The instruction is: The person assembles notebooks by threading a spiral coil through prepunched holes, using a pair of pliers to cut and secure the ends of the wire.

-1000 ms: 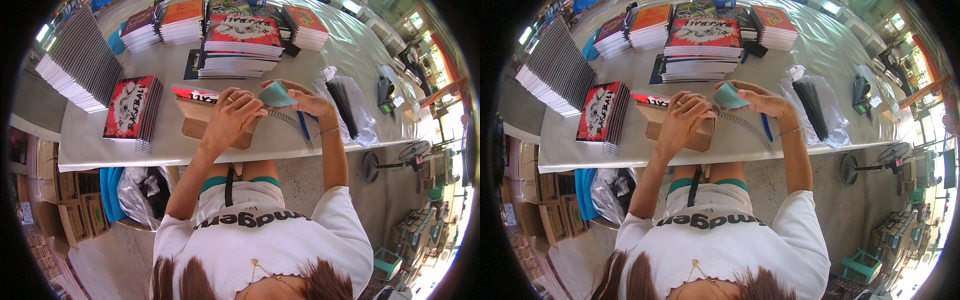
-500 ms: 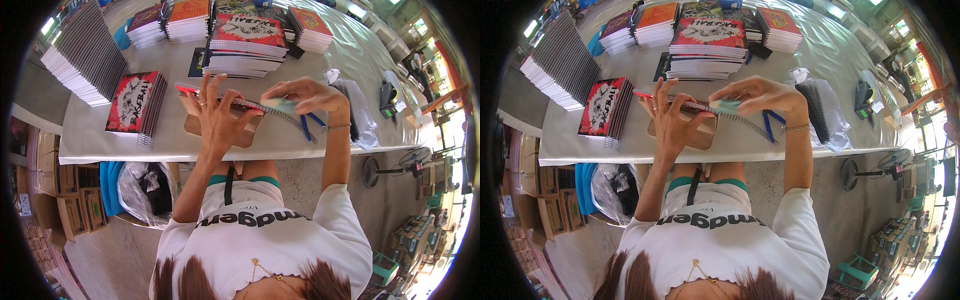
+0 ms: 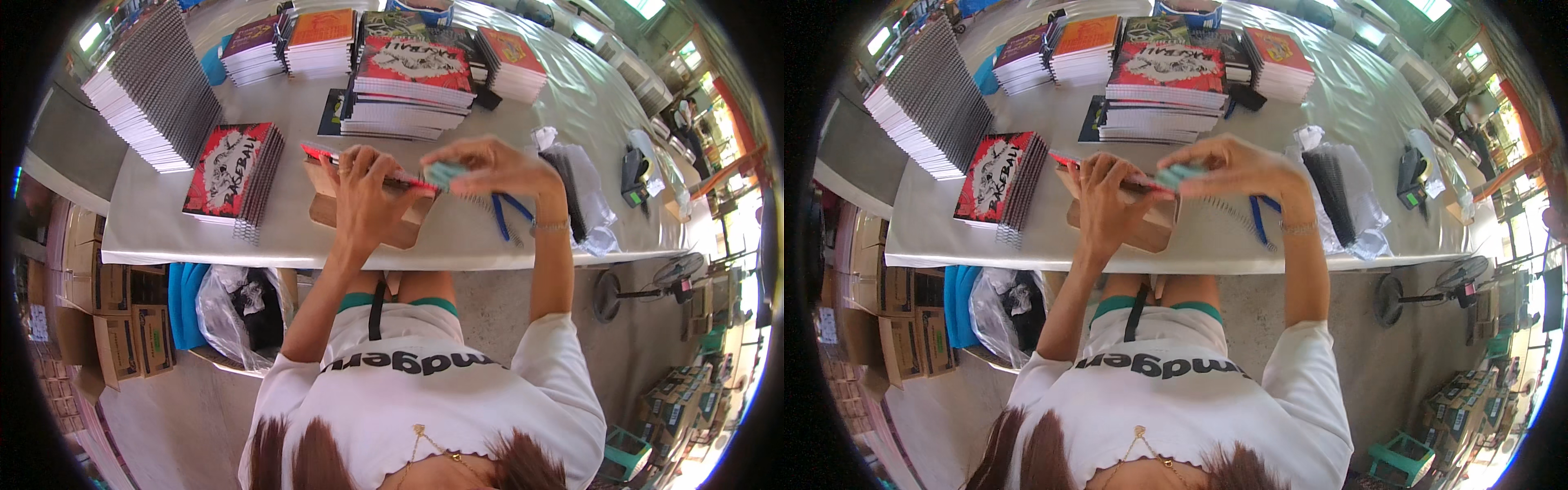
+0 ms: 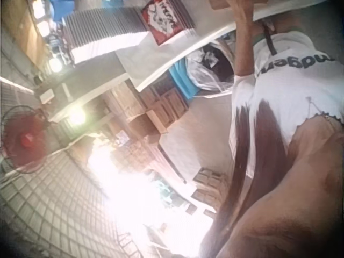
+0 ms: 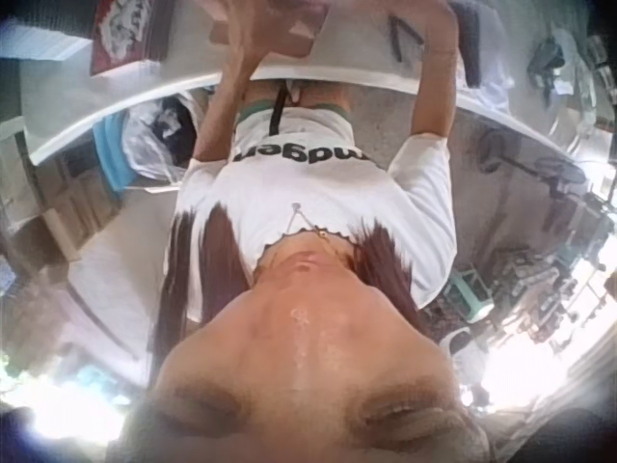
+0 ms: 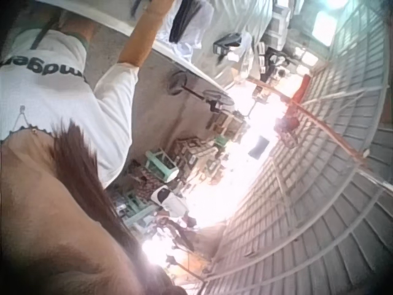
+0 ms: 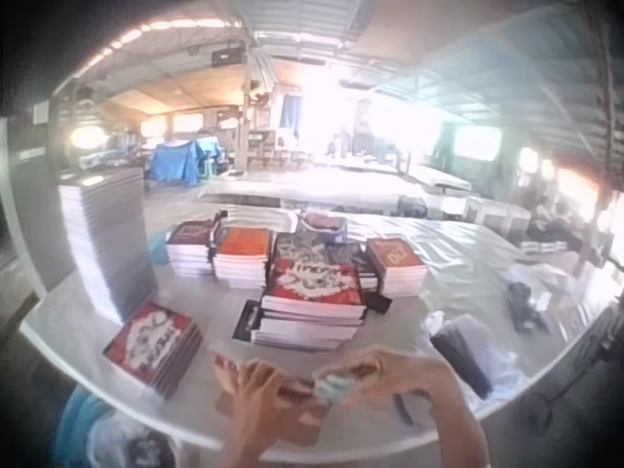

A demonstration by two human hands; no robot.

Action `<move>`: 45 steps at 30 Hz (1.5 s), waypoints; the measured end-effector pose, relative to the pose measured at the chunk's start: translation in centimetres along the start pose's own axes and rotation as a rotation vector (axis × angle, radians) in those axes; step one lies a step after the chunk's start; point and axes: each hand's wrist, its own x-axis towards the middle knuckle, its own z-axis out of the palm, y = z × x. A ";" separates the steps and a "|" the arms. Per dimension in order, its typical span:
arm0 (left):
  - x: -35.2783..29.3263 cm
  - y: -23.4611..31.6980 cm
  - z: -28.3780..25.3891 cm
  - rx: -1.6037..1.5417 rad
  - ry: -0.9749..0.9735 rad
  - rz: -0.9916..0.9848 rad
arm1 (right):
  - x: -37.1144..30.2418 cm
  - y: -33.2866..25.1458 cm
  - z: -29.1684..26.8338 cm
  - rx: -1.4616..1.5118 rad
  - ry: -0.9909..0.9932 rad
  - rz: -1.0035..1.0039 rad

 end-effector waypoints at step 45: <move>0.4 0.6 -1.3 -0.113 0.037 0.005 | 3.9 0.1 1.8 -0.476 0.239 -0.002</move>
